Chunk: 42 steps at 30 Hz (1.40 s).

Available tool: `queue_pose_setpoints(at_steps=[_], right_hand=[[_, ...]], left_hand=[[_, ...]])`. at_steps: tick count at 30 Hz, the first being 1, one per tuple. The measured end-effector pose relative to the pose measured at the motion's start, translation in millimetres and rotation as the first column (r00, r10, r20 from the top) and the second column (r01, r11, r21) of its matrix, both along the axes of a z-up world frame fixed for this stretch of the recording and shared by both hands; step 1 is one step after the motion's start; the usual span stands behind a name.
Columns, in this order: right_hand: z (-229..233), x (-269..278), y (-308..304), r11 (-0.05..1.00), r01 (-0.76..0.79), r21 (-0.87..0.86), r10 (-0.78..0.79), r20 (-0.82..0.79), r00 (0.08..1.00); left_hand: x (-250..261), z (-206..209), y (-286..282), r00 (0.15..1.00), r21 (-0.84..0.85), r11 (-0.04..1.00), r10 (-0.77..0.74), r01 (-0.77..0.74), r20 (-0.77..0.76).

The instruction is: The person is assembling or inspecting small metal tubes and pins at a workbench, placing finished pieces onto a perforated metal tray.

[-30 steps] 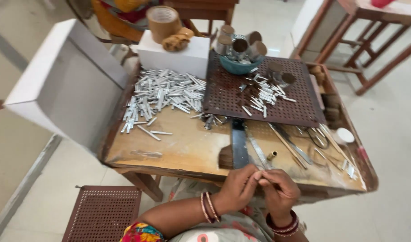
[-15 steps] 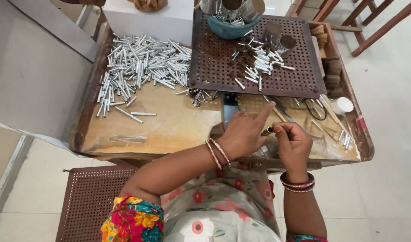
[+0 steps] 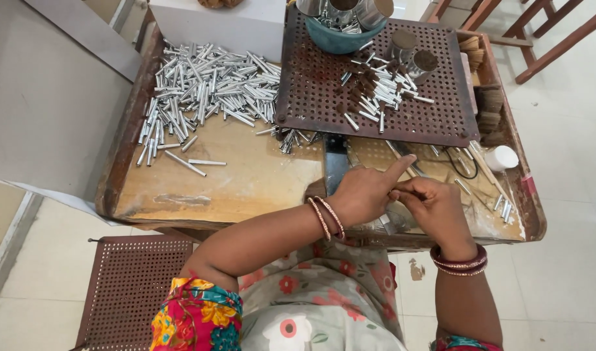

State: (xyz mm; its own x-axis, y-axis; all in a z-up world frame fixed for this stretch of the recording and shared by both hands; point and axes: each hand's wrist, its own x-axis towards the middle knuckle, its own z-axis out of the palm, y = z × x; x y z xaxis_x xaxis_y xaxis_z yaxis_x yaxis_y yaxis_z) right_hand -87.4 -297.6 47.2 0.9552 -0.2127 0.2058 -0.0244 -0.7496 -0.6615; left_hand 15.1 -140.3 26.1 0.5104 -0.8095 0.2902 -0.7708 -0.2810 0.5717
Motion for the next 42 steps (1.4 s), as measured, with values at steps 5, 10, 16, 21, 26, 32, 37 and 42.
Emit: queue_pose_setpoints(at_steps=[5, 10, 16, 21, 26, 32, 37, 42], right_hand=[[7.1, -22.8, 14.5, 0.930, -0.073, -0.361, 0.158, 0.210, 0.965], [-18.4, -30.3, 17.1, 0.839, -0.009, -0.544, 0.200, 0.294, 0.935], [-23.7, -33.2, 20.2, 0.753, 0.136, -0.644, 0.119, 0.337, 0.934], [-31.3, -8.5, 8.6, 0.989, 0.051, -0.139, -0.002, 0.330, 0.944], [-40.9, -1.0, 15.9, 0.981, 0.062, -0.186, 0.005, 0.343, 0.939], [-69.0, 0.3, -9.8, 0.937, 0.147, -0.318, -0.041, 0.315, 0.948], [-81.2, -4.5, -18.5, 0.920, 0.141, -0.365, -0.023, 0.310, 0.950], [-59.1, -12.3, 6.8, 0.973, 0.167, -0.162, -0.145, 0.139, 0.980]], left_hand=[[-8.7, 33.0, 32.1, 0.997, -0.015, 0.998, 0.067, -0.066, 0.049], [-14.3, 53.5, 89.8, 0.986, -0.347, 0.936, 0.113, -0.064, 0.122], [-19.9, 34.2, 133.2, 0.969, -0.431, 0.880, 0.243, -0.201, 0.045], [-18.0, 21.7, 146.1, 0.930, -0.619, 0.694, 0.272, -0.367, -0.247], [-27.6, 42.6, 157.7, 0.865, -0.716, 0.697, -0.332, -0.044, -0.376], [-37.4, 45.2, 169.3, 0.871, -0.686, 0.722, -0.387, 0.083, -0.302], [-24.9, 48.0, 179.3, 0.996, -0.760, 0.646, 0.008, -0.074, -0.091], [-23.8, 43.5, 177.4, 0.974, -0.701, 0.697, -0.227, 0.149, -0.019]])
